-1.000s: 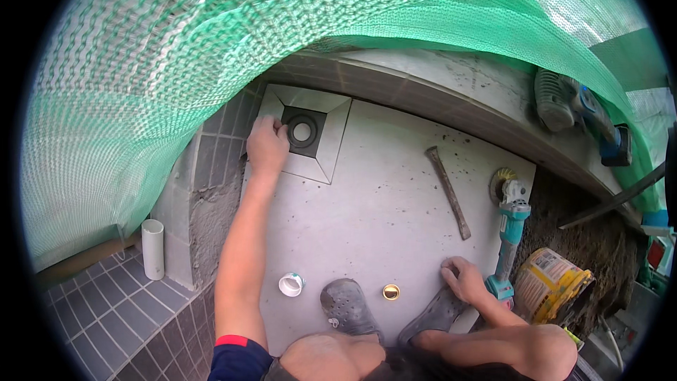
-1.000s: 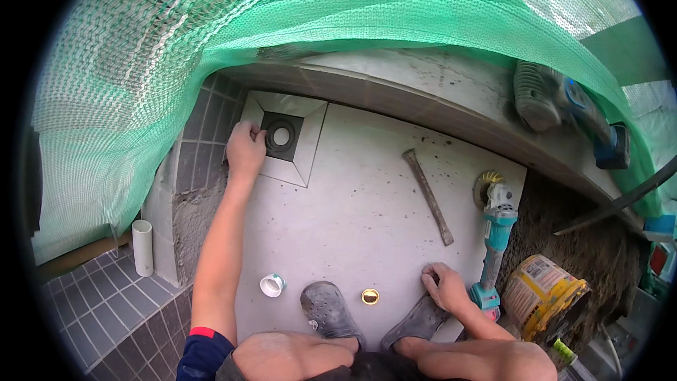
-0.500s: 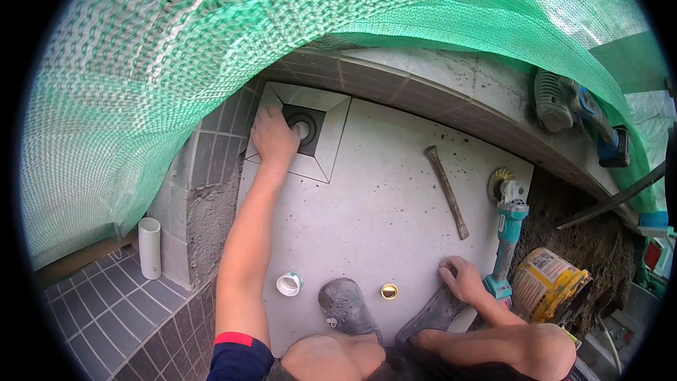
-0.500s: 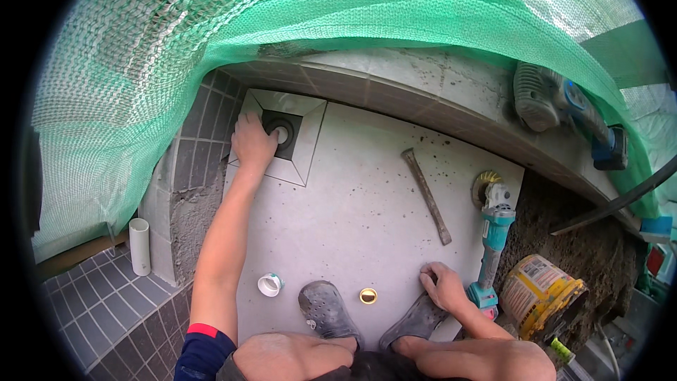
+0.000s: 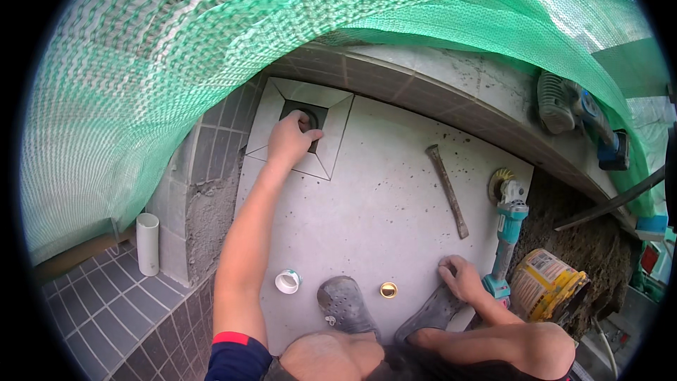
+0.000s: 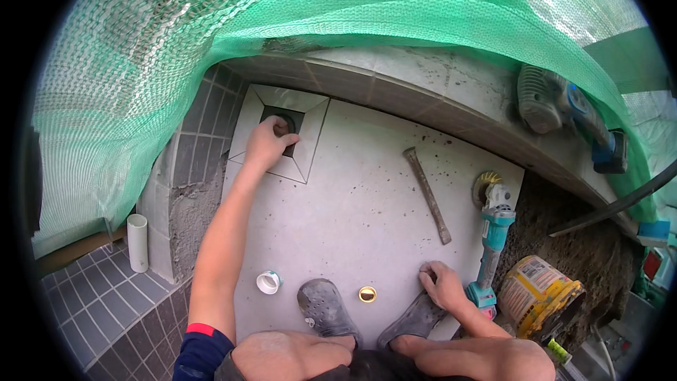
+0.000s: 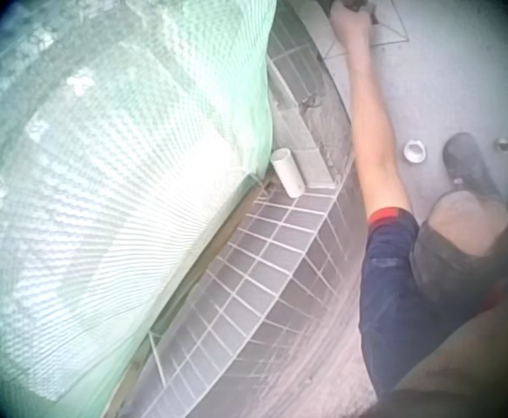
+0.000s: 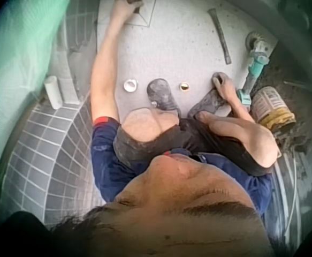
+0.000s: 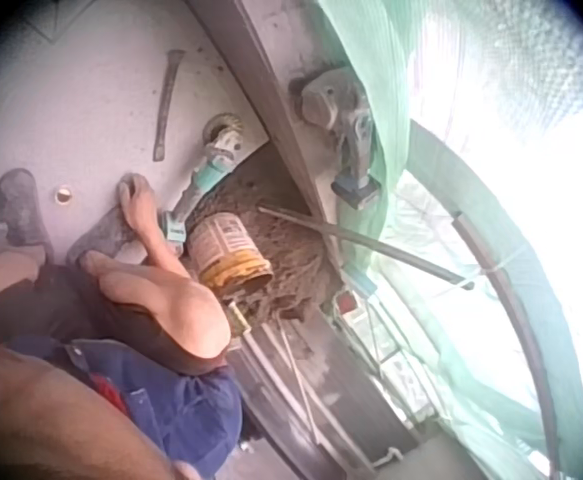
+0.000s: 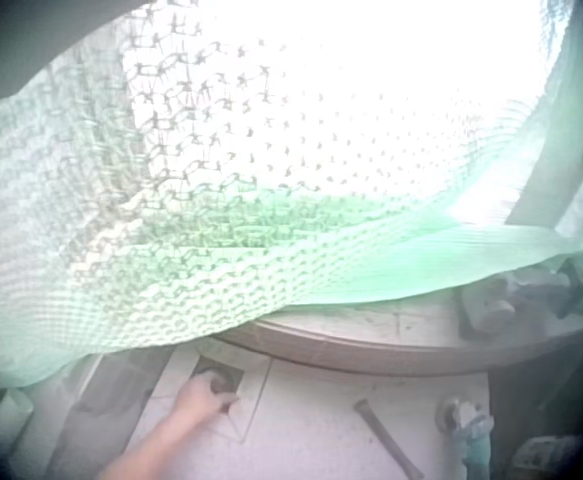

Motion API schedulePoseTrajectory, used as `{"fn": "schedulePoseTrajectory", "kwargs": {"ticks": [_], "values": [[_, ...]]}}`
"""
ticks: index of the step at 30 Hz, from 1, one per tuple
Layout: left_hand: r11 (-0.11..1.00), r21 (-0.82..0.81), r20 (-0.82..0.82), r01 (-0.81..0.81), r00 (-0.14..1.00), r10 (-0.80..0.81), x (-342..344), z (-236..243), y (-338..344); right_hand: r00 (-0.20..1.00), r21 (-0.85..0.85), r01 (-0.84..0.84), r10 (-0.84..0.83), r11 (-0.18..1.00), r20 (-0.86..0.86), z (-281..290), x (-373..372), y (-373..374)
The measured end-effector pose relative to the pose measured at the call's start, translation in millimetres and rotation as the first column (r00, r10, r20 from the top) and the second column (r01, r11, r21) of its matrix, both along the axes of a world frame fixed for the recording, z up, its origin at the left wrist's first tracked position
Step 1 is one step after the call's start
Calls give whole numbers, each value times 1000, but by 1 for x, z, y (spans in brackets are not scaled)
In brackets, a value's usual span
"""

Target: The person prepares and installs floor tiles around a drain, using an angle grinder to trim tiles, a trowel to apply mortar, and a hammer with a chisel to adjust edges.

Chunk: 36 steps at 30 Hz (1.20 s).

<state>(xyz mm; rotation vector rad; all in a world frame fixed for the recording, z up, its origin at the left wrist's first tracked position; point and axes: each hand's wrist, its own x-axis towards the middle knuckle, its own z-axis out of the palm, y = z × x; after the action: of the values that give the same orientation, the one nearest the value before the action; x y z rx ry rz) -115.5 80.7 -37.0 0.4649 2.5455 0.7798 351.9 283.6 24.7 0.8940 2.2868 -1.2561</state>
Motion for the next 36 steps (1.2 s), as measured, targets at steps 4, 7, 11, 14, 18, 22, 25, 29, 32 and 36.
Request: {"fn": "schedulePoseTrajectory", "kwargs": {"ticks": [4, 7, 11, 14, 18, 22, 25, 29, 32, 36], "values": [[998, 49, -145, 50, 989, -43, 25, 16, 21, 1000, 6, 17, -17, 1000, 9, 0, 4, 2], [996, 59, -188, 72, 980, -60, 37, 8, 24, 1000, -6, 2, -2, 1000, 17, -1, 3, 2], [998, -22, -105, 56, 993, -58, 36, 12, 32, 1000, -1, -1, 1, 1000, 24, 0, 1, 2], [995, -84, -109, 61, 992, -70, 33, 18, 38, 1000, -3, 2, -2, 1000, 29, 0, 1, 2], [979, -191, -81, 69, 993, -86, 26, 23, 43, 1000, -4, -3, 3, 1000, 31, 1, -1, 2], [967, -247, -103, 69, 990, -97, 20, 17, 38, 999, -10, -23, 23, 1000, 24, 2, -3, 2], [968, -247, -100, 43, 993, -69, 21, 17, 34, 1000, -8, -25, 25, 1000, 18, 2, -4, 2], [973, -231, -82, 10, 996, -30, 38, 28, 36, 1000, -8, -19, 19, 1000, 21, 0, 0, 4], [985, -150, -269, 80, 956, -118, 77, 21, 32, 1000, -1, -20, 20, 1000, 21, 3, 0, 5], [947, -118, -314, 297, 894, -320, 129, -4, 27, 1000, -2, -23, 23, 1000, -13, -1, 3, 4]]}}
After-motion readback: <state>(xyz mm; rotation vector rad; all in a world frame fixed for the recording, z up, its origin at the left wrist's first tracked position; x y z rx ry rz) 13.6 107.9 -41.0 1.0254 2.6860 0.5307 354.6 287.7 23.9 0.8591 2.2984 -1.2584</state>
